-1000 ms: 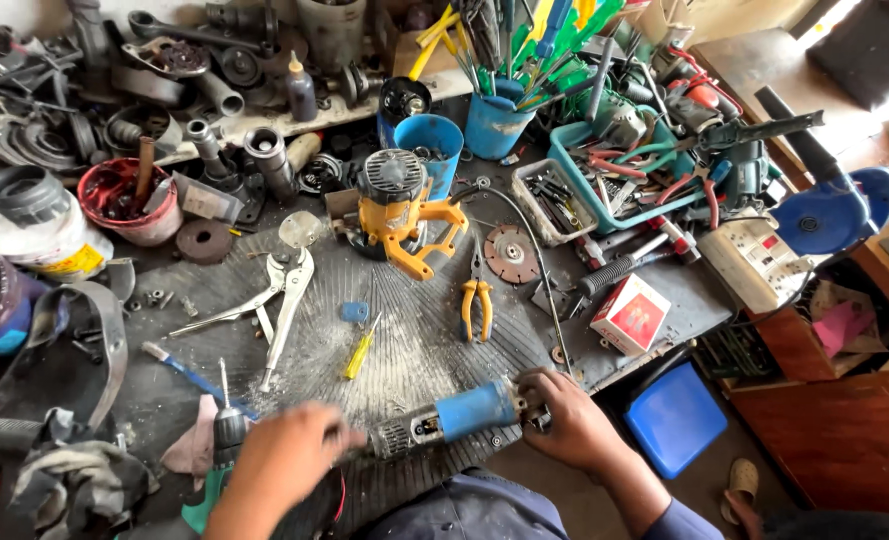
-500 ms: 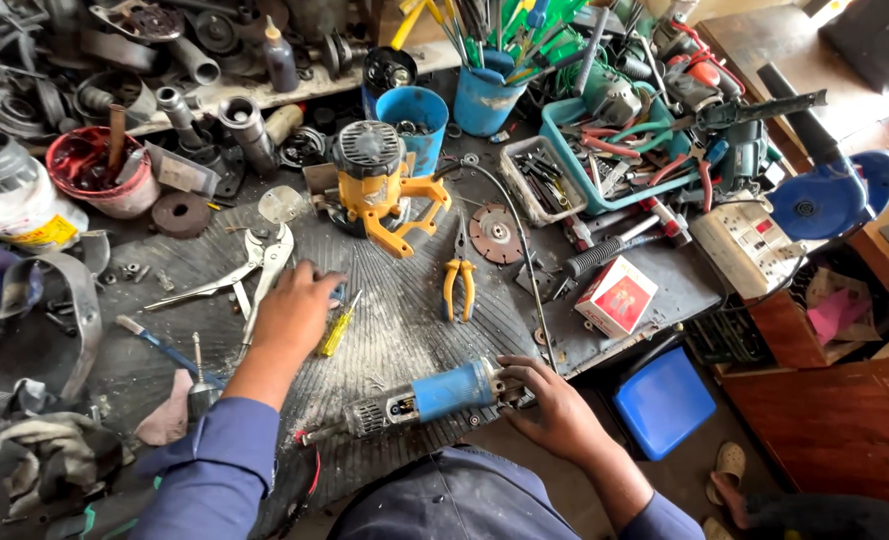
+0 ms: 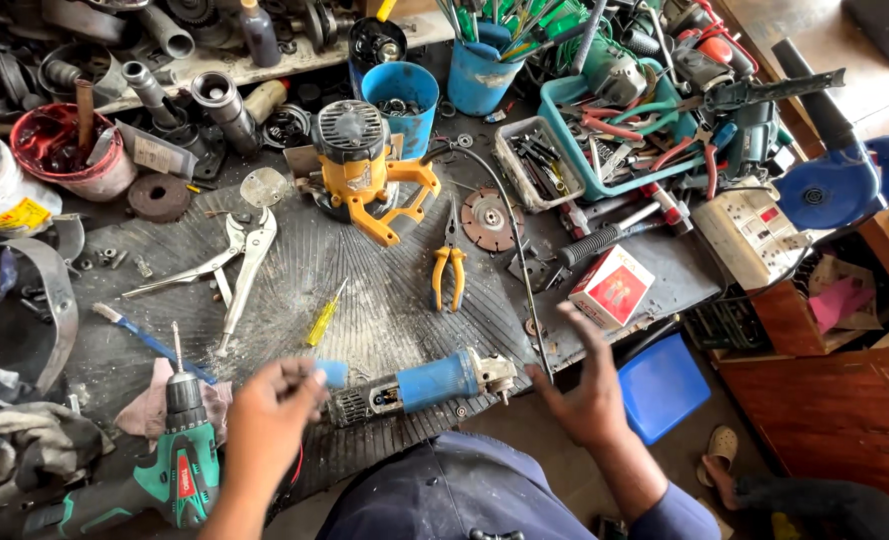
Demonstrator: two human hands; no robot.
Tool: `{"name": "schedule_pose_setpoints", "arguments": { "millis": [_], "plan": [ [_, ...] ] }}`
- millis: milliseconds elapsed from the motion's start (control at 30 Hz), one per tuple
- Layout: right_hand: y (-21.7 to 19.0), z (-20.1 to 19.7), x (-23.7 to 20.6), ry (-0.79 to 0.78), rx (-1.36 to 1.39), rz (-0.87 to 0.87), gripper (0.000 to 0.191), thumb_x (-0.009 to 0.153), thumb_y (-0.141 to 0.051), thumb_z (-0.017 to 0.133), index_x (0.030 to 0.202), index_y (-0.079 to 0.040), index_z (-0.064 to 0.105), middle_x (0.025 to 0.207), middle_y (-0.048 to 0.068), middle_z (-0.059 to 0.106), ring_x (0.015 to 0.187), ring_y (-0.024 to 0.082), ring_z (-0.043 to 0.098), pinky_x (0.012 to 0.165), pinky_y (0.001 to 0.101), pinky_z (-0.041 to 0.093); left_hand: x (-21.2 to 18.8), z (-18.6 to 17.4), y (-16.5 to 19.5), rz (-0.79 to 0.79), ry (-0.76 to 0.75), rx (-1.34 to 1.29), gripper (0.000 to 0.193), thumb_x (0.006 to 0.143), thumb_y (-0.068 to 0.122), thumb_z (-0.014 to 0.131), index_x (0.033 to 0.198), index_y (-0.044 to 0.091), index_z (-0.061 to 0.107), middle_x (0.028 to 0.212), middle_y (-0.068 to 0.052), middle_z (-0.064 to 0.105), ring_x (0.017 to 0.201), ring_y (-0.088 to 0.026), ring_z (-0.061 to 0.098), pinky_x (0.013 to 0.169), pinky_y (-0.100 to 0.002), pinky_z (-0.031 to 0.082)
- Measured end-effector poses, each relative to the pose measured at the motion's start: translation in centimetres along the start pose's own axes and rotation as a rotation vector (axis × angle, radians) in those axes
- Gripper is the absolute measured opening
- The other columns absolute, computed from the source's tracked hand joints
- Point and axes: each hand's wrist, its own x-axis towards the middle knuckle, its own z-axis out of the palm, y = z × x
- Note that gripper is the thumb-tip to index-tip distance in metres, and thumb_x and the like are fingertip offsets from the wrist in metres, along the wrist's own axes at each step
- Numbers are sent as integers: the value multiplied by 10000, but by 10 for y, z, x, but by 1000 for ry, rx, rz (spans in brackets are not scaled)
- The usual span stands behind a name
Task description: The person repairs a blue handheld power tool at a cluttered workbench. They open the tool's housing, manipulate its internal wires and components, connect it to a power supply to test it, then reassemble the housing and handle the tool.
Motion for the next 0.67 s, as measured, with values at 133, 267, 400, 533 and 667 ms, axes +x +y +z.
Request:
{"name": "schedule_pose_setpoints", "arguments": {
  "millis": [133, 267, 400, 533, 667],
  "plan": [
    [-7, -12, 13, 221, 37, -184, 890, 803, -68, 820, 1535, -50, 313, 1554, 228, 434, 1451, 381, 470, 1245, 480, 379, -34, 25, -3, 36, 7, 46, 175, 870, 136, 766, 927, -18, 704, 758, -75, 763, 665, -118, 713, 596, -282, 568],
    [-13, 6, 23, 281, 29, -172, 999, 782, -38, 817, 1566, -92, 201, 1587, 243, 338, 1517, 389, 361, 1285, 506, 300, -48, 46, 4, 109, 87, 275, 206, 847, 208, 786, 855, 18, 705, 698, -72, 758, 619, -148, 718, 608, -307, 553],
    [-17, 18, 28, 345, 178, -180, 1029, 855, 0, 749, 1619, -150, 77, 1681, 257, 212, 1632, 393, 242, 1371, 524, 214, -46, 60, 16, 78, 115, 338, 219, 848, 231, 776, 847, 24, 704, 706, -84, 759, 616, -174, 747, 618, -329, 565],
    [-12, 21, 22, 277, 215, -218, 1036, 828, 24, 752, 1606, -187, 100, 1673, 282, 225, 1602, 417, 248, 1342, 541, 216, -45, 65, 19, 69, 125, 380, 218, 847, 234, 771, 850, 31, 693, 711, -80, 760, 622, -184, 747, 620, -332, 563],
    [-1, 29, 14, 219, 223, -156, 1051, 844, 11, 761, 1616, -189, 76, 1685, 283, 206, 1618, 414, 253, 1334, 553, 229, -46, 65, 15, 84, 138, 375, 224, 850, 243, 773, 857, 35, 691, 715, -83, 760, 625, -191, 748, 630, -333, 563]
  ]
}}
